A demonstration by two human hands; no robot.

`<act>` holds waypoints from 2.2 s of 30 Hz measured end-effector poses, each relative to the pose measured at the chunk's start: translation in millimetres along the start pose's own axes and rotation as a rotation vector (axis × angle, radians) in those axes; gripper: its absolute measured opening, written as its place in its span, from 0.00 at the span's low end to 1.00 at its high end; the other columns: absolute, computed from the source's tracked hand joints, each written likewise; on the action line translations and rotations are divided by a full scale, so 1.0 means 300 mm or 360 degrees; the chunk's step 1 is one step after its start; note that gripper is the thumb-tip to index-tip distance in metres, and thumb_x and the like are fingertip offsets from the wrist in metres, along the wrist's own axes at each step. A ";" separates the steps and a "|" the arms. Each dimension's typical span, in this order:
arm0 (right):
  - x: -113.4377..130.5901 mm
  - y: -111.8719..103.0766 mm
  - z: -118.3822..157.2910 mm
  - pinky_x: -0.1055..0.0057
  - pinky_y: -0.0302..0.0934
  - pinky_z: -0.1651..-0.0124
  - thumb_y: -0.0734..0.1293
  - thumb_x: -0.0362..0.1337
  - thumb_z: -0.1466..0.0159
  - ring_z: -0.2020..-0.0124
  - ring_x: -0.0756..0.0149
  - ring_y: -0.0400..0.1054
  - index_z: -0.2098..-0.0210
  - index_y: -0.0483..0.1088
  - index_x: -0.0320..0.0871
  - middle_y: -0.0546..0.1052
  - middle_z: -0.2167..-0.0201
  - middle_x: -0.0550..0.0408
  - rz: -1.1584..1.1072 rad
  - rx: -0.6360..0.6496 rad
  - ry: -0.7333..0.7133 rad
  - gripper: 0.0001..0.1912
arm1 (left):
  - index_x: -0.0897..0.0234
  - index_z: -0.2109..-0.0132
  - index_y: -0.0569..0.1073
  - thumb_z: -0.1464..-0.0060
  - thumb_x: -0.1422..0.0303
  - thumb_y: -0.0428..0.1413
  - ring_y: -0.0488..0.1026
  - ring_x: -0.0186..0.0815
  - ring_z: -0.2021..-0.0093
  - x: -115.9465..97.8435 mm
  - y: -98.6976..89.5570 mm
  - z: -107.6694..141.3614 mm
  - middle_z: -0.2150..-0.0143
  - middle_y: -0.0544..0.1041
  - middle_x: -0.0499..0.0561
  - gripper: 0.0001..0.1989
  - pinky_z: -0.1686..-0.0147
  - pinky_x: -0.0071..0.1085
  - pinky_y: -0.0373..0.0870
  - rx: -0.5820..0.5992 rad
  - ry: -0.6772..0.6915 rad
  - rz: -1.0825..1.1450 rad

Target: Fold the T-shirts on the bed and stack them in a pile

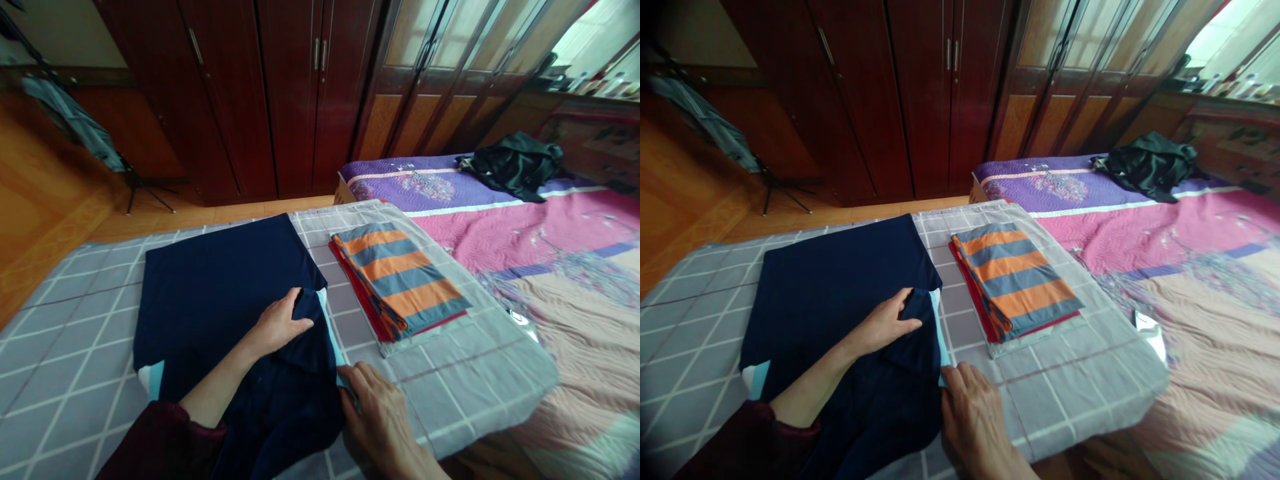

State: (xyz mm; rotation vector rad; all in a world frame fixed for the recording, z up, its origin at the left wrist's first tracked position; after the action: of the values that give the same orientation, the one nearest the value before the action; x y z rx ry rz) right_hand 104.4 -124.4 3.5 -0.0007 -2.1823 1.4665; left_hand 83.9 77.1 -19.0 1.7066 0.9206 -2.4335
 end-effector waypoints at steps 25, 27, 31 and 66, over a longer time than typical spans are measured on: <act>0.088 0.030 -0.012 0.71 0.46 0.70 0.59 0.24 0.44 0.71 0.67 0.60 0.68 0.64 0.44 0.67 0.72 0.56 -0.0142 0.0319 -0.0146 0.10 | 0.63 0.44 0.67 0.48 0.76 0.54 0.74 0.38 0.58 0.040 -0.096 0.019 0.56 0.76 0.54 0.23 0.57 0.31 0.69 -0.0375 0.0035 -0.0567; 0.089 0.043 -0.009 0.71 0.47 0.70 0.60 0.24 0.44 0.71 0.67 0.60 0.69 0.64 0.44 0.68 0.71 0.56 -0.0169 0.0451 -0.0148 0.09 | 0.63 0.45 0.68 0.48 0.77 0.54 0.74 0.38 0.56 0.035 -0.089 0.017 0.55 0.75 0.53 0.23 0.56 0.31 0.69 -0.0395 0.0097 -0.0583; 0.090 0.066 -0.008 0.71 0.48 0.69 0.61 0.26 0.43 0.70 0.68 0.60 0.69 0.64 0.45 0.68 0.71 0.57 -0.0211 0.0568 -0.0129 0.07 | 0.61 0.46 0.69 0.48 0.79 0.52 0.73 0.37 0.55 0.021 -0.096 0.019 0.56 0.75 0.52 0.22 0.54 0.31 0.68 -0.0464 0.0183 -0.0610; 0.011 0.061 -0.010 0.68 0.39 0.78 0.65 0.38 0.40 0.79 0.62 0.72 0.69 0.61 0.44 0.76 0.80 0.58 0.0299 0.0549 0.0150 0.07 | 0.62 0.61 0.74 0.44 0.64 0.54 0.66 0.41 0.55 -0.153 0.029 -0.095 0.61 0.74 0.52 0.08 0.54 0.37 0.61 -0.0138 0.0565 -0.1019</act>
State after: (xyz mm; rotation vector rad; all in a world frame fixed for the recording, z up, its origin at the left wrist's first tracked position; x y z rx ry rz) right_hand 97.8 -113.2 -10.3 -0.1560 -1.8720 1.8921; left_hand 129.3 69.9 10.6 2.1019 1.8339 -2.3770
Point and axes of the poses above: each hand's wrist, its own z-axis away from the middle knuckle, its own y-axis out of the palm, x = y × z, the point moved 8 cm from there along -z, towards the middle knuckle
